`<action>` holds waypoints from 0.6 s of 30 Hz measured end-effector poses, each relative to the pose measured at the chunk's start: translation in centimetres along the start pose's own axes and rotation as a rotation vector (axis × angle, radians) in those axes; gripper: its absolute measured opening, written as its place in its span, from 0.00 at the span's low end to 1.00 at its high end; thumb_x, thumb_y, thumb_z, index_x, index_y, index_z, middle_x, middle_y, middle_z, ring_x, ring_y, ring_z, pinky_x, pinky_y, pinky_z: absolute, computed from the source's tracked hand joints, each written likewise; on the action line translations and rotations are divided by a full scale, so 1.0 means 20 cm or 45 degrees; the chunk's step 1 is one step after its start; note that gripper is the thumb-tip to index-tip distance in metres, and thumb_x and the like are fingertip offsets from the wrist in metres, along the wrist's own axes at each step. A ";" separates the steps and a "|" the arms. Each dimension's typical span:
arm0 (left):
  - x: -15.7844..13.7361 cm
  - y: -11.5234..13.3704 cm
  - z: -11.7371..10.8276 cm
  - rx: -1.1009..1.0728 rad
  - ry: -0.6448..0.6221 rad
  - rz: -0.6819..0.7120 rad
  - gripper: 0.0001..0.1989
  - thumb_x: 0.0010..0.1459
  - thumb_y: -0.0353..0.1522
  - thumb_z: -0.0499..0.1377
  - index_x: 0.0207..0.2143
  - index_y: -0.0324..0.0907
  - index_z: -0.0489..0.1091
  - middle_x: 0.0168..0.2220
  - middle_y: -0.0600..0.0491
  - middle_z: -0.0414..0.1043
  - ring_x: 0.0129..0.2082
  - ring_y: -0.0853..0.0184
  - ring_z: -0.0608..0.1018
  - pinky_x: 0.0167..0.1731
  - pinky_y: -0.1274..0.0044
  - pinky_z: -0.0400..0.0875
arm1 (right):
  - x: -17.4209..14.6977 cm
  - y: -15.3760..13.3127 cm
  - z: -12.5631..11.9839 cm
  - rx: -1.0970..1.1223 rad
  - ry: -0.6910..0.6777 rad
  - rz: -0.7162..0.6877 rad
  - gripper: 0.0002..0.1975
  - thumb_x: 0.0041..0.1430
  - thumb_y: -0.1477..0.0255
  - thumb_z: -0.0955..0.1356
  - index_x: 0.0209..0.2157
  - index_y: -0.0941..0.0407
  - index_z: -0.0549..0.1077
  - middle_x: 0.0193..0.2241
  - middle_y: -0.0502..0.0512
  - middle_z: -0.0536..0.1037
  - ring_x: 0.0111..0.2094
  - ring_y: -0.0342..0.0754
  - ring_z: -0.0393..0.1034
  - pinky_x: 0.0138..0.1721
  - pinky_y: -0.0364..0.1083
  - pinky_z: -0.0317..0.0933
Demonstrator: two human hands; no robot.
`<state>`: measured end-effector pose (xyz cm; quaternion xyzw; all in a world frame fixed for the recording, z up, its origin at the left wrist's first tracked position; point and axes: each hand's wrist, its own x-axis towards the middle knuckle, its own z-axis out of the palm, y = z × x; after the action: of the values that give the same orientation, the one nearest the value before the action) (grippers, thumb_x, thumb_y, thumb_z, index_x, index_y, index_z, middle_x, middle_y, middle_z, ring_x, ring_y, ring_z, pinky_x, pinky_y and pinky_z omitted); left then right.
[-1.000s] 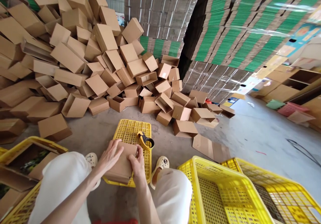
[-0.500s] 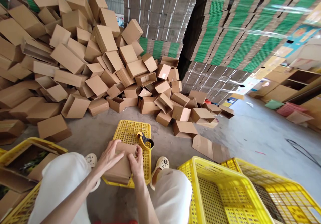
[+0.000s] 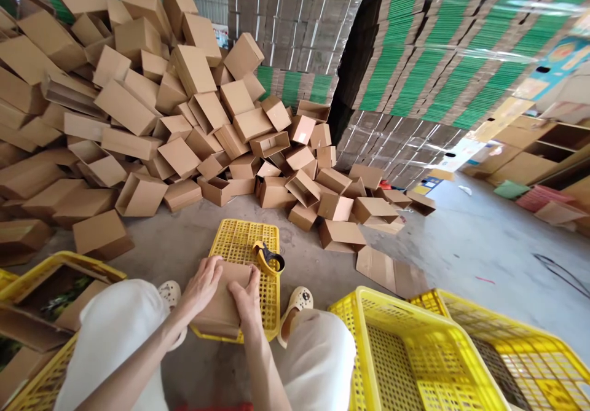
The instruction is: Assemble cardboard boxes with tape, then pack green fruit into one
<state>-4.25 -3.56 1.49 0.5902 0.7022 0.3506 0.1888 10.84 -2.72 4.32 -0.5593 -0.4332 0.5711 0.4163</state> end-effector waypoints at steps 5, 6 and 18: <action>0.00 -0.04 0.01 -0.103 -0.042 0.013 0.19 0.73 0.42 0.48 0.61 0.48 0.64 0.59 0.45 0.70 0.59 0.57 0.77 0.61 0.63 0.72 | 0.04 0.01 0.00 -0.199 0.060 -0.101 0.28 0.53 0.62 0.73 0.55 0.52 0.72 0.48 0.55 0.82 0.50 0.58 0.76 0.51 0.50 0.70; 0.00 -0.05 0.01 -0.125 -0.051 0.022 0.21 0.71 0.44 0.51 0.62 0.48 0.63 0.59 0.45 0.69 0.60 0.56 0.77 0.61 0.63 0.71 | 0.05 0.02 -0.01 -0.223 0.057 -0.118 0.27 0.54 0.59 0.73 0.55 0.52 0.73 0.48 0.55 0.82 0.51 0.58 0.76 0.52 0.50 0.69; 0.01 -0.08 0.03 -0.222 -0.002 -0.020 0.21 0.71 0.45 0.52 0.61 0.49 0.67 0.58 0.45 0.73 0.59 0.57 0.78 0.60 0.63 0.72 | 0.02 0.11 -0.16 0.062 -0.450 -0.032 0.68 0.39 0.61 0.84 0.76 0.45 0.48 0.67 0.58 0.71 0.63 0.58 0.70 0.65 0.58 0.63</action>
<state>-5.06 -3.36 -0.10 0.5662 0.6736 0.4085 0.2426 13.99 -2.75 2.13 -0.4345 -0.4927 0.6656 0.3541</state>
